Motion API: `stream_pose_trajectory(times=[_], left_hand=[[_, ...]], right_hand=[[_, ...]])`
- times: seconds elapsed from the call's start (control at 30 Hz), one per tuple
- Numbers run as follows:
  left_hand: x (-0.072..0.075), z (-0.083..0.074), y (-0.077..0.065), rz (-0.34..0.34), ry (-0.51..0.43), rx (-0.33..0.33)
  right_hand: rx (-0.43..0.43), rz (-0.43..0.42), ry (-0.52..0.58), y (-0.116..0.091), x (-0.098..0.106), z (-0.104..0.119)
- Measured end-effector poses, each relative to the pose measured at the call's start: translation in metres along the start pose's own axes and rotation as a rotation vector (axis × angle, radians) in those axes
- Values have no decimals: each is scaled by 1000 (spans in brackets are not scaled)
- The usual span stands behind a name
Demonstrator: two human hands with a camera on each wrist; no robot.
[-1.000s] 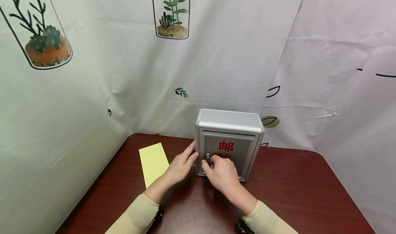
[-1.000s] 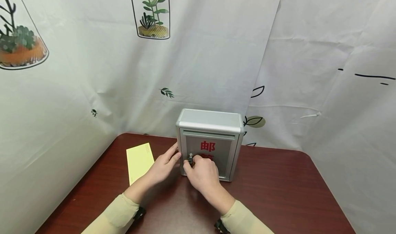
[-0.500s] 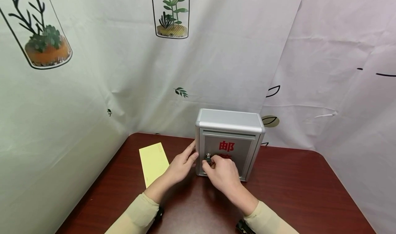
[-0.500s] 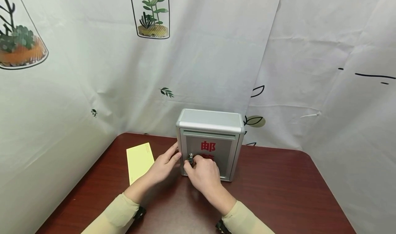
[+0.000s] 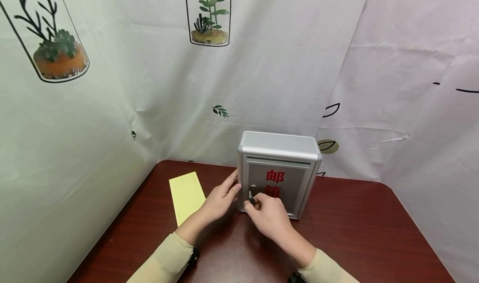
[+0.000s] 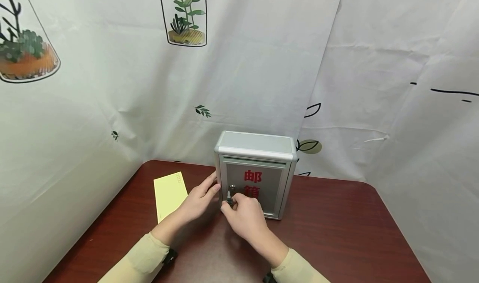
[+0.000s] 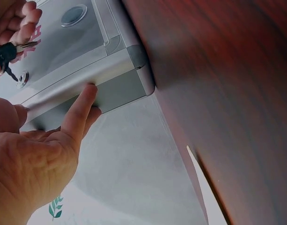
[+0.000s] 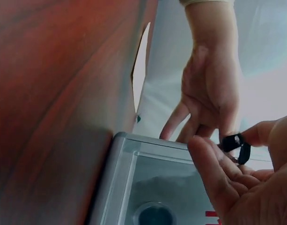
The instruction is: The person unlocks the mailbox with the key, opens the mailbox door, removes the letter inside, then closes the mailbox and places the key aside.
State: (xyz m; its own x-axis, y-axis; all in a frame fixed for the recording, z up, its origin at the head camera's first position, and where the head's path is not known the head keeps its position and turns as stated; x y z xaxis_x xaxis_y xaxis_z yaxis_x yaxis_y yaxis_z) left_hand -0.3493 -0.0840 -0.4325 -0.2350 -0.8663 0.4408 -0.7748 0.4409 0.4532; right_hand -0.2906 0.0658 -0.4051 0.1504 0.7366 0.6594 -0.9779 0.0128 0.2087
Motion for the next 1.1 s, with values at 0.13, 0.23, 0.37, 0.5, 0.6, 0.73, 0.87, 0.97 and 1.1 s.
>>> stream_pose_trajectory(times=[0.13, 0.23, 0.37, 0.5, 0.6, 0.73, 0.87, 0.97, 1.1], left_hand=[[0, 2, 1, 1, 4, 14], [-1, 4, 1, 5, 10, 24], [-2, 4, 1, 3, 8, 17], [-1, 3, 0, -4, -1, 5], [-2, 3, 1, -8, -9, -1], [-2, 3, 1, -9, -15, 0], [-2, 3, 1, -28, -22, 6], [-1, -2, 1, -34, -22, 9], [-1, -1, 0, -21, -13, 14]], right_hand=[[-133, 330, 391, -8, -18, -16], [-243, 531, 675, -16, -28, -28], [-315, 666, 841, -25, -30, -41], [-325, 727, 887, -30, -27, -52], [-340, 734, 875, -32, -25, -63], [-389, 733, 819, -37, -28, -80], [-416, 754, 760, -44, -32, -91], [-434, 768, 735, -48, -34, -95], [-449, 777, 716, -51, -36, -98]])
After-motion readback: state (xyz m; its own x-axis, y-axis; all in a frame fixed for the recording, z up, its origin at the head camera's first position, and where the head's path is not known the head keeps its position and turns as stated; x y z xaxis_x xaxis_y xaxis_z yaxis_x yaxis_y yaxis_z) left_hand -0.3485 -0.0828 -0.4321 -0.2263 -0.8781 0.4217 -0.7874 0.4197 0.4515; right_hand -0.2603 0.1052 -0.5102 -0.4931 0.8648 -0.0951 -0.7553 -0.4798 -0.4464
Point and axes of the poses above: each hand's wrist, its own y-axis towards the middle knuckle, its own x-axis out of the back of the hand, z = x × y, the point moved 9 cm from there along y, towards the middle knuckle, and after that the axes turned 11 degrees about -x, right-handed, at the moved point
